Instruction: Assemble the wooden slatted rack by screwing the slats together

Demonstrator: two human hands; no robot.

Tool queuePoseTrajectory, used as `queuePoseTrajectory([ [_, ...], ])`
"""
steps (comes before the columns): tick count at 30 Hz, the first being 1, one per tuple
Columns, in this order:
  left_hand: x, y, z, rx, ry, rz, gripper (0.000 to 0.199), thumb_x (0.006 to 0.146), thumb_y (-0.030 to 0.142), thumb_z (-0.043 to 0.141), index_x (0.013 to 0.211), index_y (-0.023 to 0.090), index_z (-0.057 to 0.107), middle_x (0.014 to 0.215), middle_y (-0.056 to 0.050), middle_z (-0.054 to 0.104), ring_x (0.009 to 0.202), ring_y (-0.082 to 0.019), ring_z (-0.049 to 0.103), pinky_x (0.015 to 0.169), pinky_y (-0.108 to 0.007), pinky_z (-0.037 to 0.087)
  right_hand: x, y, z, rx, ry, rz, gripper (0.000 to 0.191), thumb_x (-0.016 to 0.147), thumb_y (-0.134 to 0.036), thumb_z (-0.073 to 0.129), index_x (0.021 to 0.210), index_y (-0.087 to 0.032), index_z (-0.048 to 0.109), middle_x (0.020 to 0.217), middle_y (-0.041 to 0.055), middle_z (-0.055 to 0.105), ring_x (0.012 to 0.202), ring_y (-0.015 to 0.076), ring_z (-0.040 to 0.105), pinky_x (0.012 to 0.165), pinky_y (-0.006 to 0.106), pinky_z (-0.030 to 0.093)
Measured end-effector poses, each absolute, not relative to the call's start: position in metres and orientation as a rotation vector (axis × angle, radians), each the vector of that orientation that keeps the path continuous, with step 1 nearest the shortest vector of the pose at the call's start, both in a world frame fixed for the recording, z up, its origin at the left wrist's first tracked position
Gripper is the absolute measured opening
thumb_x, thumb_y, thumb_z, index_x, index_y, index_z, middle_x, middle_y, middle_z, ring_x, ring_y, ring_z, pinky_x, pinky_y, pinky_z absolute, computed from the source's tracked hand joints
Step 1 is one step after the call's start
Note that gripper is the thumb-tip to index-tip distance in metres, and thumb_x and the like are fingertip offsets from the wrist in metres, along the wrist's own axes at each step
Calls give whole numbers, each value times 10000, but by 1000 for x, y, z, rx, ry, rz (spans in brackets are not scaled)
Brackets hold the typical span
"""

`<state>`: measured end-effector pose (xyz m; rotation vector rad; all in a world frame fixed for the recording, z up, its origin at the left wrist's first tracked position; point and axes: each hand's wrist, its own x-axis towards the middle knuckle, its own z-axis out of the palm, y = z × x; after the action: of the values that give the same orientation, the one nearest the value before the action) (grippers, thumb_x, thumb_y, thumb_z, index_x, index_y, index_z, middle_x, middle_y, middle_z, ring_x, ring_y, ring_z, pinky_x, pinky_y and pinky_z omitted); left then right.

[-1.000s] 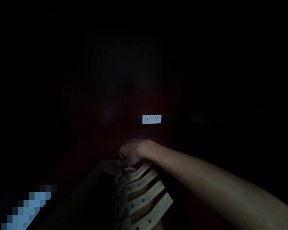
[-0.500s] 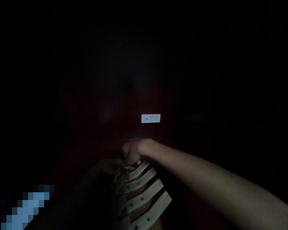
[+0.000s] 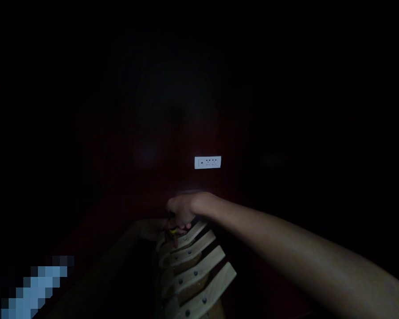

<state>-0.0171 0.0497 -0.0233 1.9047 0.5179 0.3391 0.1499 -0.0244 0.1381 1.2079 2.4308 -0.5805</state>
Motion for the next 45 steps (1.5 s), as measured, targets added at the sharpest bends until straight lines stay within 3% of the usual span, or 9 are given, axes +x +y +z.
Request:
queuePoseTrajectory([
  [4, -17, 55, -30, 1805, 470, 205, 375, 702, 439, 784, 959, 173, 726, 808, -16, 692, 865, -227, 609, 817, -311, 465, 151, -25, 137, 1221, 2431, -600, 301, 844, -287, 561, 1076, -110, 632, 831, 50, 701, 600, 135, 623, 491, 215, 405],
  [9, -16, 56, -38, 1706, 485, 166, 362, 672, 448, 804, 916, 189, 735, 867, -18, 699, 883, -231, 619, 801, -307, 477, 150, -26, 140, 1202, 2437, -576, 265, 826, -256, 561, 1027, -113, 660, 858, 54, 711, 639, 140, 634, 515, 215, 411],
  [14, -32, 53, -37, 1448, 465, 281, 404, 659, 397, 827, 963, 146, 742, 977, -70, 715, 884, -228, 646, 847, -318, 470, 148, -26, 141, 1186, 2426, -517, 202, 783, -206, 598, 937, -113, 690, 833, 49, 714, 667, 151, 645, 541, 218, 423],
  [18, -57, 35, -21, 1388, 403, 457, 433, 778, 289, 746, 1174, 135, 664, 1225, -140, 638, 1148, -274, 575, 1016, -386, 383, 146, -25, 140, 1230, 2407, -535, 217, 822, -266, 582, 899, -93, 689, 804, 72, 714, 660, 164, 654, 527, 225, 427],
  [22, -66, -4, -4, 1487, 364, 520, 568, 788, 252, 743, 1321, 209, 553, 1411, -101, 497, 1319, -280, 421, 1077, -396, 320, 146, -25, 139, 1238, 2406, -559, 272, 848, -313, 571, 968, -96, 684, 842, 81, 721, 660, 159, 658, 536, 221, 441],
  [26, -52, -33, 1, 1708, 515, 516, 432, 866, 316, 663, 1268, 178, 584, 1282, -88, 593, 1192, -286, 521, 992, -383, 397, 147, -23, 138, 1236, 2410, -597, 287, 867, -323, 559, 1008, -103, 679, 869, 79, 719, 657, 145, 654, 531, 207, 446],
  [31, -36, -35, -13, 1817, 592, 620, 444, 869, 417, 634, 1215, 140, 607, 1117, -75, 658, 1049, -261, 580, 894, -328, 450, 147, -24, 139, 1238, 2423, -601, 284, 868, -322, 563, 1013, -111, 686, 875, 72, 722, 672, 140, 656, 538, 197, 441],
  [40, -16, -31, -40, 1752, 819, 846, 389, 771, 425, 714, 985, 100, 721, 928, -75, 708, 873, -238, 629, 777, -295, 483, 143, -32, 147, 1219, 2417, -570, 258, 864, -279, 559, 962, -101, 716, 869, 82, 731, 694, 145, 664, 540, 194, 435],
  [45, -8, -33, -49, 1584, 966, 884, 396, 690, 455, 766, 844, 90, 741, 760, -45, 700, 698, -194, 612, 620, -248, 448, 141, -35, 149, 1236, 2409, -571, 269, 864, -264, 563, 1027, -97, 697, 929, 90, 732, 726, 152, 678, 559, 196, 457],
])
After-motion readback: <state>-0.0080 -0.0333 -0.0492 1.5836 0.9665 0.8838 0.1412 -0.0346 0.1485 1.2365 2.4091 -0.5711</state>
